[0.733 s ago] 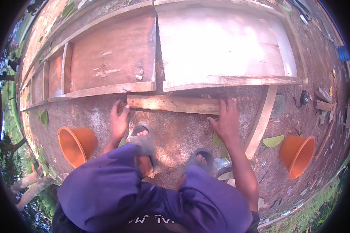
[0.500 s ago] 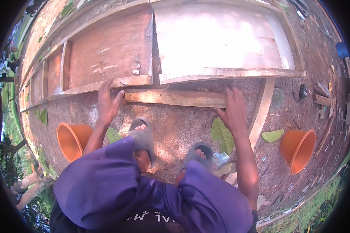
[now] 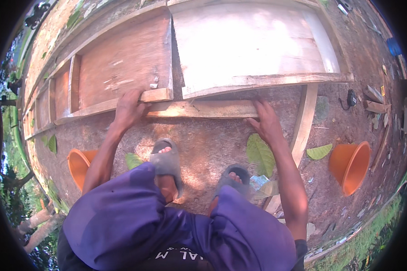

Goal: The person uses a hand saw to cut a wooden plank, then positions the cut piece into a wooden frame structure. They secure the piece by hammering nails into it.

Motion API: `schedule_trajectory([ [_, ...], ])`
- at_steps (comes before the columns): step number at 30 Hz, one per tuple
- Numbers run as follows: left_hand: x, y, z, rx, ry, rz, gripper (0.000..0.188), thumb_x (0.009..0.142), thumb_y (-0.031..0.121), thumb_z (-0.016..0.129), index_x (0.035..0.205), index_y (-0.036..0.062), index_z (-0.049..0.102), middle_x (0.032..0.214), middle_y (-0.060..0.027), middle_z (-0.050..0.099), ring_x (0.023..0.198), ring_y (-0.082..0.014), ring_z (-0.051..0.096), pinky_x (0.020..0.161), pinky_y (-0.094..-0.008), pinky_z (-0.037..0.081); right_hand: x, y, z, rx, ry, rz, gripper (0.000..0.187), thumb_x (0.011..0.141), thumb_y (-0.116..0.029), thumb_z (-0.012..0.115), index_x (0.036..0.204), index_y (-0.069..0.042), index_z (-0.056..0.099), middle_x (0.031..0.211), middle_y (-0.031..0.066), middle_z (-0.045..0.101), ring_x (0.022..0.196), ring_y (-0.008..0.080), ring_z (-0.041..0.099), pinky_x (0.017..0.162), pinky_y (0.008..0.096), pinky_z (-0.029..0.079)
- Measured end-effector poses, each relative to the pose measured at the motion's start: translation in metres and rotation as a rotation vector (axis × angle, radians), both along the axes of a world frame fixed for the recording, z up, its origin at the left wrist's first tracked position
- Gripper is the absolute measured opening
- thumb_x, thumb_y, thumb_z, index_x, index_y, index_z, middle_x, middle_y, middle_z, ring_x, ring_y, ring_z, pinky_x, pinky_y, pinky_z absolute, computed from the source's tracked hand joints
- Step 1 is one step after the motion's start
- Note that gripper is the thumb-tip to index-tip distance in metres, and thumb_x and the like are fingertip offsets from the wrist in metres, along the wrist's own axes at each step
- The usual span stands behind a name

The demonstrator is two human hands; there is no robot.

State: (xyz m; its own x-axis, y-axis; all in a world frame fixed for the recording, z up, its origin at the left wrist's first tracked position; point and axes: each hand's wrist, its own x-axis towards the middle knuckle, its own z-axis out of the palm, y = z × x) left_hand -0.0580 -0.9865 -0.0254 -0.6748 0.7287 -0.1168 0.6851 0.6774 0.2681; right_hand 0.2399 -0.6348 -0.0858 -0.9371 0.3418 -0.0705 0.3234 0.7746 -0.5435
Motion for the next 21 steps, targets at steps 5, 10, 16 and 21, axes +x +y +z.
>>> schedule_trajectory([
  [5,0.001,0.005,0.008,0.043,0.02,-0.004,0.041,0.087,0.022,0.074,0.123,0.0058,0.063,0.123,-0.0141,0.069,0.121,-0.0302,0.062,0.109,-0.0463,0.041,0.0,0.006,0.002,-0.052,0.026,-0.031,0.058,0.088,-0.027,0.08,0.136,-0.003,0.059,0.142,0.0192,0.055,0.127,0.039,0.057,0.106,0.0466,0.049],
  [10,0.001,0.002,0.012,-0.032,-0.009,0.036,0.041,0.087,0.022,0.074,0.123,0.0057,0.064,0.123,-0.0145,0.069,0.121,-0.0306,0.062,0.109,-0.0463,0.041,-0.015,0.006,0.018,-0.269,-0.128,-0.092,0.056,0.089,-0.029,0.078,0.134,-0.002,0.058,0.139,0.0217,0.056,0.13,0.0391,0.056,0.108,0.0477,0.049],
  [16,-0.002,0.006,0.013,0.001,0.002,0.012,0.043,0.087,0.022,0.073,0.125,0.0053,0.064,0.124,-0.0146,0.069,0.122,-0.0299,0.062,0.111,-0.0477,0.04,-0.008,-0.001,-0.018,0.119,0.163,0.025,0.052,0.082,-0.015,0.083,0.128,-0.005,0.059,0.141,0.0218,0.053,0.129,0.0415,0.054,0.105,0.0482,0.05],
  [21,-0.002,0.005,0.018,-0.008,-0.008,0.012,0.043,0.086,0.019,0.072,0.125,0.0052,0.064,0.124,-0.0144,0.069,0.122,-0.0298,0.062,0.112,-0.0492,0.04,-0.016,-0.001,-0.021,0.059,0.169,0.001,0.053,0.082,-0.013,0.082,0.129,-0.004,0.058,0.143,0.0229,0.053,0.131,0.0421,0.053,0.107,0.0494,0.048],
])
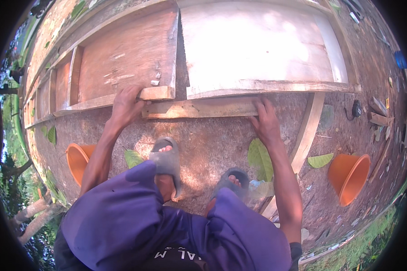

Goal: The person uses a hand saw to cut a wooden plank, then positions the cut piece into a wooden frame structure. They secure the piece by hammering nails into it.

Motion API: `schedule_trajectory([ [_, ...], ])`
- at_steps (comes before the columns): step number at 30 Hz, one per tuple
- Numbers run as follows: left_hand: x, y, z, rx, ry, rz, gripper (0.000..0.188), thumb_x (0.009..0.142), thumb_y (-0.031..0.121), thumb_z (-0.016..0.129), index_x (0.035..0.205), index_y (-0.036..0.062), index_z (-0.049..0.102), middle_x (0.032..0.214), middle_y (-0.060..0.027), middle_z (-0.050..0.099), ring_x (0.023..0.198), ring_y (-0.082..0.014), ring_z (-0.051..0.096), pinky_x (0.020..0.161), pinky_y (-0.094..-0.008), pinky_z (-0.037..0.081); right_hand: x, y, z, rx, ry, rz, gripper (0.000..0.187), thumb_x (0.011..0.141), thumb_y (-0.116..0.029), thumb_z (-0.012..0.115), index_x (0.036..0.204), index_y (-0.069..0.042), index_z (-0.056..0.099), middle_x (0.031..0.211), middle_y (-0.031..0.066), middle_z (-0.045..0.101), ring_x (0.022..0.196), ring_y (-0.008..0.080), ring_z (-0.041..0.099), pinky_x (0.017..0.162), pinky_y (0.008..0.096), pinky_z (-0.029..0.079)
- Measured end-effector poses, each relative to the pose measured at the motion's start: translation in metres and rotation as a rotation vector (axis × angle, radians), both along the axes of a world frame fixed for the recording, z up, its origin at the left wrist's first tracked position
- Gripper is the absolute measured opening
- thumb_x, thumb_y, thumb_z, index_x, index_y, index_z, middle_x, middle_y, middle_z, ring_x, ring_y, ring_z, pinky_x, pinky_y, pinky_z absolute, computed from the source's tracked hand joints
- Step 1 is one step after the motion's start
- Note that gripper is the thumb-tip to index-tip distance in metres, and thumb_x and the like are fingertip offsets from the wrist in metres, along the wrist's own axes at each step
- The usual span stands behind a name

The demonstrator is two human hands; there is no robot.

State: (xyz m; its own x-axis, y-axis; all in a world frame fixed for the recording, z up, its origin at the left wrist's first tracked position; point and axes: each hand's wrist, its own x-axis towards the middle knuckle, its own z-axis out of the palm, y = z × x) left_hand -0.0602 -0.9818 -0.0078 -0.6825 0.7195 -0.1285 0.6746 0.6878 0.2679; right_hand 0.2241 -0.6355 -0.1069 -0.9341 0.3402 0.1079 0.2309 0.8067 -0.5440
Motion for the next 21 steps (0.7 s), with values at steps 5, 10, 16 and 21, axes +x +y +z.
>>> schedule_trajectory([
  [5,0.005,-0.009,0.001,0.018,-0.028,-0.019,0.042,0.085,0.017,0.071,0.124,0.0045,0.064,0.117,-0.0147,0.07,0.119,-0.0308,0.063,0.109,-0.05,0.041,-0.002,-0.005,0.007,0.046,0.036,0.023,0.054,0.083,-0.011,0.08,0.132,-0.003,0.058,0.145,0.022,0.053,0.132,0.043,0.053,0.108,0.05,0.047],
  [10,0.009,-0.007,-0.002,0.041,-0.022,-0.012,0.039,0.085,0.017,0.072,0.121,0.003,0.063,0.113,-0.0143,0.07,0.117,-0.0316,0.063,0.105,-0.0494,0.042,0.005,-0.01,-0.009,0.111,0.091,-0.051,0.054,0.083,-0.013,0.081,0.132,-0.003,0.061,0.141,0.0223,0.056,0.129,0.0426,0.055,0.105,0.0501,0.048],
  [16,0.01,-0.007,-0.008,-0.021,-0.061,0.013,0.036,0.085,0.018,0.073,0.117,0.0035,0.064,0.109,-0.0141,0.07,0.114,-0.0312,0.064,0.104,-0.0495,0.042,-0.004,-0.022,-0.009,0.139,0.063,-0.153,0.051,0.083,-0.017,0.083,0.13,-0.003,0.067,0.132,0.0232,0.061,0.12,0.0397,0.06,0.099,0.0489,0.05],
  [21,0.011,-0.005,-0.005,0.017,-0.052,0.019,0.036,0.084,0.018,0.074,0.115,0.0035,0.064,0.108,-0.0138,0.07,0.112,-0.0307,0.064,0.104,-0.05,0.042,0.001,-0.027,-0.01,0.232,0.037,-0.155,0.049,0.086,-0.011,0.08,0.132,-0.004,0.065,0.136,0.0227,0.057,0.121,0.0403,0.059,0.099,0.0489,0.051],
])
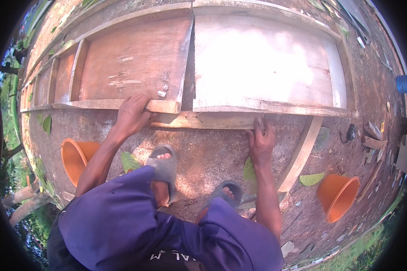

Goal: The person uses a hand saw to cut a wooden plank, then positions the cut piece into a wooden frame structure. They secure the piece by hammering nails into it.

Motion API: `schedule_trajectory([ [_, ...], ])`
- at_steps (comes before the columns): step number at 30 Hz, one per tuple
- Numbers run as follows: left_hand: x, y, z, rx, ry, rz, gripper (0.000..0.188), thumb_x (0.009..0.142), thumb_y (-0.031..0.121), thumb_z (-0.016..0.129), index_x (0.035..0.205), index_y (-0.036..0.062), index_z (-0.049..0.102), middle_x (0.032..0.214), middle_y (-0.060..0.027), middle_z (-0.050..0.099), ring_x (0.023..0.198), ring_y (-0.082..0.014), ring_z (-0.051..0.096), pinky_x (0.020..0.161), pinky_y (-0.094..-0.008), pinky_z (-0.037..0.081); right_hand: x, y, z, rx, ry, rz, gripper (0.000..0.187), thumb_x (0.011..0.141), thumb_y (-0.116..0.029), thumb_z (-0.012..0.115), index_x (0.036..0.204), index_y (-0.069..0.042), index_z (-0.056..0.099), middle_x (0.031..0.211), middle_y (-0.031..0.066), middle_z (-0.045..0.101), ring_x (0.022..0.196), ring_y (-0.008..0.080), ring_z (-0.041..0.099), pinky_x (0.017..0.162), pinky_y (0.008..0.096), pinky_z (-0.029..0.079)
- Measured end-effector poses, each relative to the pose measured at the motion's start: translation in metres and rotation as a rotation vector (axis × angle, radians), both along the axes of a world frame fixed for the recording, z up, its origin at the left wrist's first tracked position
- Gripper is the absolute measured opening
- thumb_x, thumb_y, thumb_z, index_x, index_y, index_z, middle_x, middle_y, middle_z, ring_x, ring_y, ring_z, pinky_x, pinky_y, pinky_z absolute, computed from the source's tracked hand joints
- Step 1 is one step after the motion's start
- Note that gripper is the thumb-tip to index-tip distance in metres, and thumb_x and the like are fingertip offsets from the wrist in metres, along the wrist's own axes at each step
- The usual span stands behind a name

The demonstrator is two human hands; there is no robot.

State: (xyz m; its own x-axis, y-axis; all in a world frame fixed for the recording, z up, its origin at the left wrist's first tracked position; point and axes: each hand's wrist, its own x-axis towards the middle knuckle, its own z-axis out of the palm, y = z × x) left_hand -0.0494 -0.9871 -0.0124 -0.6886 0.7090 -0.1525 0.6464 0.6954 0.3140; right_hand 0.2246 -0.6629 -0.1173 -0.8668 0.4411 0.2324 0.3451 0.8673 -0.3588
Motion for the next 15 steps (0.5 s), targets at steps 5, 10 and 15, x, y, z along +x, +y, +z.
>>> schedule_trajectory([
  [5,0.006,0.004,0.0,0.013,0.005,0.039,0.035,0.082,0.015,0.073,0.114,0.0039,0.064,0.108,-0.0137,0.07,0.113,-0.0306,0.064,0.103,-0.0491,0.043,-0.005,0.002,0.0,0.076,0.019,0.005,0.046,0.088,-0.017,0.079,0.131,-0.005,0.067,0.135,0.022,0.059,0.118,0.0376,0.062,0.095,0.0477,0.052],
  [10,0.005,-0.001,-0.013,0.106,0.065,0.019,0.035,0.08,0.013,0.073,0.113,0.0041,0.064,0.106,-0.0123,0.069,0.111,-0.0309,0.064,0.103,-0.0477,0.043,-0.012,-0.002,-0.003,0.109,0.061,-0.006,0.043,0.09,-0.024,0.077,0.127,-0.004,0.069,0.133,0.021,0.062,0.112,0.0343,0.065,0.09,0.0453,0.054],
  [15,0.005,-0.007,-0.023,0.142,0.149,-0.022,0.041,0.08,0.017,0.076,0.117,0.0047,0.062,0.113,-0.0119,0.068,0.114,-0.0314,0.062,0.104,-0.0473,0.042,-0.014,-0.003,0.011,0.078,-0.036,0.01,0.051,0.086,-0.033,0.082,0.126,-0.004,0.069,0.13,0.0196,0.062,0.115,0.0352,0.063,0.095,0.0491,0.051],
])
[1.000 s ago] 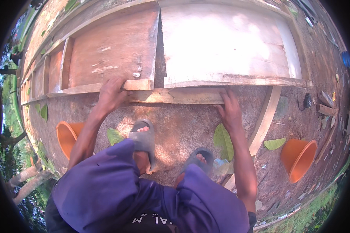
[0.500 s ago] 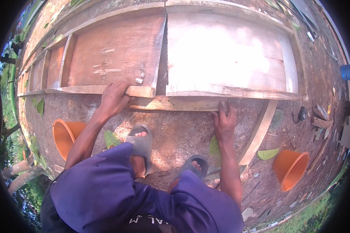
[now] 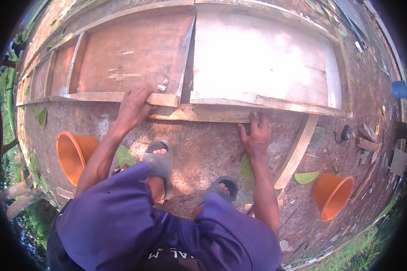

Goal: The person uses a hand saw to cut a wooden plank, then positions the cut piece into a wooden frame structure. They secure the piece by hammering nails into it.

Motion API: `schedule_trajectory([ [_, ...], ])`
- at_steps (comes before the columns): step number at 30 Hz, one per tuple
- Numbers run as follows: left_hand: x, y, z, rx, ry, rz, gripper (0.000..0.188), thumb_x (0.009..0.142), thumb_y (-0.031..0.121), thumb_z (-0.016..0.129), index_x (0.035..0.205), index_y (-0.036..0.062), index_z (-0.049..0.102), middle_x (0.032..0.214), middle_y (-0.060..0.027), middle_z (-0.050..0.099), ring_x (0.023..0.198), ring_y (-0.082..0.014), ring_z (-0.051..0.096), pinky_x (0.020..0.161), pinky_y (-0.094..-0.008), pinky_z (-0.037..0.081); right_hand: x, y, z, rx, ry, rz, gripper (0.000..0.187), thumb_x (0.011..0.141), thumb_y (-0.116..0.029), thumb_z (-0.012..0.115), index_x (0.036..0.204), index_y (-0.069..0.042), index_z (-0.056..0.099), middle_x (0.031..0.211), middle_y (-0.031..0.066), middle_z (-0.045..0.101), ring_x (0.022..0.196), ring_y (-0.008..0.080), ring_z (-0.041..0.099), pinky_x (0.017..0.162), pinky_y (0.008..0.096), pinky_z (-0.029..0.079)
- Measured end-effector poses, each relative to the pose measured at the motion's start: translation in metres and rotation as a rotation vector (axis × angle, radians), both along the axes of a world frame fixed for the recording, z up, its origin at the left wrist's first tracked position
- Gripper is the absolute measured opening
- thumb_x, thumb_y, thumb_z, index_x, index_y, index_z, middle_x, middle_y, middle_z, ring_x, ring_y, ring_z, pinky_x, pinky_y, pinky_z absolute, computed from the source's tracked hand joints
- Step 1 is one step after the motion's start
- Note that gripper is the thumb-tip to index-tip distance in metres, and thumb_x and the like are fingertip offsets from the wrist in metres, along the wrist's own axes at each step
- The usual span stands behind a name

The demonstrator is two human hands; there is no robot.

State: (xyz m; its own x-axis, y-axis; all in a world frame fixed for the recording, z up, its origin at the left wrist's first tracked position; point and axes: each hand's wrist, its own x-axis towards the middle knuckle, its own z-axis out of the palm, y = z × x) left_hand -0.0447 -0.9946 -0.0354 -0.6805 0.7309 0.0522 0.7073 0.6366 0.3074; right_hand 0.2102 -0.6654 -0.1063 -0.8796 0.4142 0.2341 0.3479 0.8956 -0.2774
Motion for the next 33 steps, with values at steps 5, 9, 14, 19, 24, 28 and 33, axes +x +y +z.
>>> schedule_trajectory([
  [5,0.003,-0.003,0.003,-0.019,-0.071,-0.015,0.066,0.082,0.033,0.081,0.136,0.0043,0.056,0.127,-0.0145,0.063,0.128,-0.0316,0.055,0.114,-0.0486,0.036,-0.006,0.05,0.045,0.171,0.212,0.053,0.066,0.081,-0.04,0.084,0.133,-0.007,0.062,0.133,0.0175,0.06,0.125,0.035,0.057,0.108,0.0529,0.041],
  [9,0.015,0.002,-0.008,-0.083,0.051,0.013,0.091,0.077,0.05,0.084,0.148,0.0062,0.047,0.141,-0.0122,0.054,0.141,-0.029,0.044,0.124,-0.0559,0.023,-0.025,0.105,0.072,0.358,0.091,0.077,0.067,0.082,-0.042,0.084,0.134,-0.008,0.058,0.133,0.0126,0.062,0.126,0.0336,0.057,0.117,0.0535,0.035],
  [14,0.025,0.01,-0.016,-0.085,0.158,0.004,0.111,0.067,0.062,0.086,0.152,0.009,0.039,0.146,-0.0103,0.048,0.145,-0.0298,0.036,0.124,-0.0643,0.014,-0.029,0.139,0.06,0.09,-0.205,0.198,0.058,0.082,-0.037,0.081,0.126,-0.006,0.062,0.125,0.0132,0.066,0.121,0.0324,0.058,0.115,0.0496,0.037],
  [19,0.02,0.009,-0.008,-0.261,0.006,0.024,0.113,0.065,0.062,0.088,0.15,0.0063,0.04,0.146,-0.0145,0.048,0.143,-0.0309,0.039,0.125,-0.0617,0.013,-0.025,0.112,0.066,0.033,-0.111,0.213,0.054,0.076,-0.032,0.084,0.119,-0.004,0.066,0.118,0.0137,0.068,0.116,0.0321,0.059,0.105,0.0483,0.041],
  [24,0.024,0.012,-0.011,-0.228,0.014,0.03,0.105,0.067,0.059,0.088,0.146,0.0063,0.044,0.141,-0.0144,0.051,0.139,-0.0303,0.042,0.124,-0.061,0.016,-0.007,0.09,0.047,0.036,-0.104,0.209,0.057,0.072,-0.032,0.085,0.117,-0.003,0.066,0.115,0.0139,0.068,0.113,0.0319,0.06,0.102,0.0451,0.043],
  [28,0.021,0.007,-0.01,-0.181,0.051,0.015,0.104,0.067,0.058,0.088,0.146,0.0065,0.044,0.138,-0.0137,0.053,0.138,-0.0304,0.043,0.123,-0.0605,0.017,-0.023,0.083,0.074,-0.002,-0.267,0.22,0.064,0.069,-0.041,0.087,0.117,-0.005,0.066,0.113,0.0125,0.068,0.111,0.0304,0.061,0.099,0.0436,0.044],
  [33,0.022,0.011,-0.019,-0.109,0.097,0.041,0.099,0.069,0.059,0.086,0.143,0.0067,0.048,0.137,-0.0139,0.055,0.135,-0.0312,0.046,0.12,-0.0604,0.02,-0.034,0.061,0.066,0.059,-0.246,0.287,0.066,0.071,-0.049,0.086,0.118,-0.007,0.066,0.112,0.0105,0.07,0.108,0.0289,0.064,0.094,0.0433,0.047],
])
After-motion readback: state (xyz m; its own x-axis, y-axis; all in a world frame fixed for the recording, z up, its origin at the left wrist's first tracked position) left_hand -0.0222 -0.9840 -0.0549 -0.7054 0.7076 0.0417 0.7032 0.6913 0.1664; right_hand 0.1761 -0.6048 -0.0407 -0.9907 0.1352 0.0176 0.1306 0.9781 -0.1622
